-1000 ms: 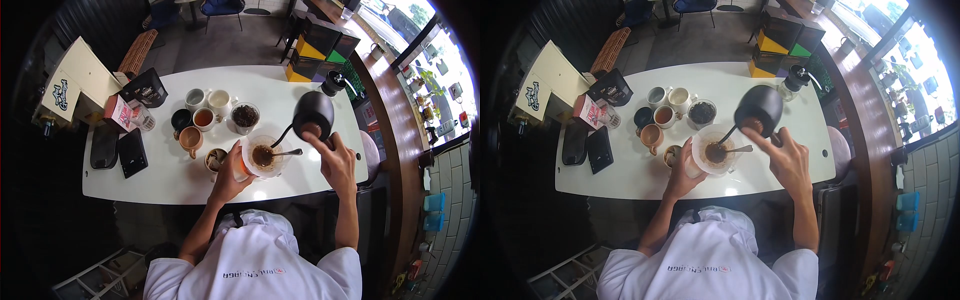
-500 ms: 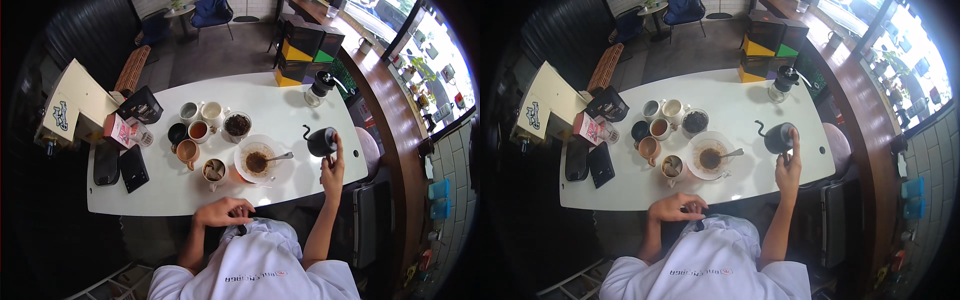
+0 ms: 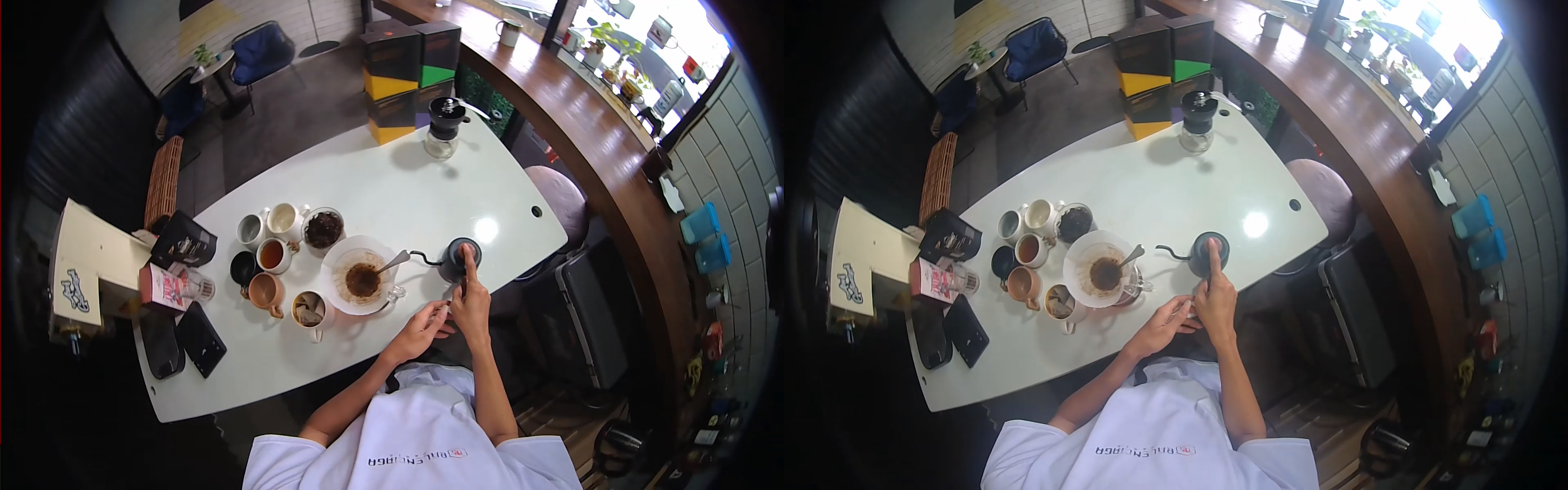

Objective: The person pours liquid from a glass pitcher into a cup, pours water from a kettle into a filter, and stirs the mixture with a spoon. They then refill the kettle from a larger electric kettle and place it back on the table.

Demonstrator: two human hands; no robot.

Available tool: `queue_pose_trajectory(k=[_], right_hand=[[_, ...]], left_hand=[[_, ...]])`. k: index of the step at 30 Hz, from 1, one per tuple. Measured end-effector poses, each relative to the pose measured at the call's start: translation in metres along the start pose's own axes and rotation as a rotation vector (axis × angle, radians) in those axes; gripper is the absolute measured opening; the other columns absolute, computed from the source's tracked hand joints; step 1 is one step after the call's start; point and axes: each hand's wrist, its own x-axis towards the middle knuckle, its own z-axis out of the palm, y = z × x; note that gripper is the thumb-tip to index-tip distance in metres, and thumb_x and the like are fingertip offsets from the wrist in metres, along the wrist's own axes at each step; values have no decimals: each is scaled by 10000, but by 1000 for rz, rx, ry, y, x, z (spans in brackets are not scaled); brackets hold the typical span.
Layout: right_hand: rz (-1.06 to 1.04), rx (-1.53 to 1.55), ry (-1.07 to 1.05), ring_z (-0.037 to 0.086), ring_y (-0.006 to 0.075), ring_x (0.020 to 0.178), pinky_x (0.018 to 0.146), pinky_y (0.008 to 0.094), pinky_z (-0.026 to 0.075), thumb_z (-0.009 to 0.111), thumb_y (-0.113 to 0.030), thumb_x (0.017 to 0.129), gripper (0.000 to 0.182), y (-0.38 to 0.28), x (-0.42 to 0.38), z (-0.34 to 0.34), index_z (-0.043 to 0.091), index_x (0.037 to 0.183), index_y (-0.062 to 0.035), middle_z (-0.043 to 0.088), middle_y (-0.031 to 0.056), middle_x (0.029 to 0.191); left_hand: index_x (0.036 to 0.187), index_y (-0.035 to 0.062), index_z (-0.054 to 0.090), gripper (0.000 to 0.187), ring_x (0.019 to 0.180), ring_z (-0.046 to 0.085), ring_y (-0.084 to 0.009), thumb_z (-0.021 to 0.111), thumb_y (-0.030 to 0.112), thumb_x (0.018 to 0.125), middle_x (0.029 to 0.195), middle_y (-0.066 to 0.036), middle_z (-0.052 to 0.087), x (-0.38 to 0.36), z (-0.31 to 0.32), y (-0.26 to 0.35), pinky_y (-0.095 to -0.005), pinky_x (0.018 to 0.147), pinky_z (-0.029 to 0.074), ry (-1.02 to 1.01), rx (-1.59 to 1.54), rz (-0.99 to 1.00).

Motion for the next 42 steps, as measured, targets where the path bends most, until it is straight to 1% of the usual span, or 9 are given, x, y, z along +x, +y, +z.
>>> queue_pose_trajectory(k=[12, 18, 21, 23, 24, 29, 30, 34, 42], right_hand=[[-8, 1, 103, 642, 422, 763, 676, 505, 484, 545, 9, 843, 844, 14, -10, 14, 162, 1561, -213, 643, 236, 874], [-2, -48, 51, 650, 436, 745, 650, 522, 499, 565, -131, 930, 761, 13, -15, 6, 123, 1549, -112, 646, 253, 853], [79, -99, -43, 653, 440, 702, 631, 510, 506, 566, -224, 962, 658, 5, -11, -16, 238, 1510, -69, 665, 245, 782], [29, -222, -44, 650, 411, 642, 592, 495, 504, 552, -292, 980, 531, 8, -7, -27, 393, 1421, -43, 652, 222, 709], [43, -223, -3, 658, 390, 664, 604, 476, 509, 581, -295, 966, 429, 4, -4, -32, 517, 1291, -22, 660, 213, 744], [-72, -233, 75, 676, 384, 769, 631, 462, 535, 641, -313, 918, 397, 9, 15, -26, 547, 1136, 5, 658, 206, 890], [-72, -248, 75, 677, 383, 777, 640, 456, 539, 669, -315, 898, 385, 8, 18, -23, 554, 1083, 2, 653, 194, 914], [-3, -250, 78, 677, 382, 777, 656, 449, 542, 707, -291, 864, 369, 2, 27, -16, 551, 1017, 7, 647, 185, 921], [-72, -111, 246, 658, 354, 740, 665, 428, 515, 731, -262, 819, 323, -2, 34, -16, 607, 941, 10, 656, 173, 832]], left_hand=[[1433, 61, 381, 591, 1132, 598, -217, 297, 506, 1052, 1305, -117, 544, 27, 10, -21, -367, 933, 521, 77, -164, -127], [1417, 76, 397, 569, 1178, 570, -206, 289, 502, 1054, 1318, -107, 542, 28, 19, -10, -396, 953, 497, 124, -239, -218], [1425, 94, 398, 569, 1160, 582, -202, 306, 511, 1049, 1307, -100, 559, 35, 21, -13, -397, 948, 497, 110, -303, -192], [1431, 101, 399, 582, 1141, 598, -203, 318, 528, 1043, 1305, -101, 571, 37, 21, -18, -393, 939, 501, 101, -329, -160], [1402, 99, 420, 546, 1126, 602, -195, 329, 504, 1048, 1274, -86, 581, 38, 23, -15, -392, 940, 503, 104, -333, -157], [1365, 103, 448, 428, 1129, 593, -182, 337, 391, 1068, 1266, -47, 566, 45, 26, -14, -386, 915, 517, 67, -379, -160], [1298, 91, 477, 390, 1028, 616, -162, 347, 380, 1069, 1177, -39, 584, 44, 29, -13, -360, 879, 535, 110, -386, -142], [1176, 81, 519, 344, 840, 636, -124, 353, 365, 1073, 1022, -27, 609, 45, 36, -10, -291, 759, 560, 221, -401, -99], [1141, 79, 524, 377, 766, 600, -97, 375, 415, 1061, 896, 0, 576, 46, 27, -16, -261, 702, 536, 180, -428, -93]])
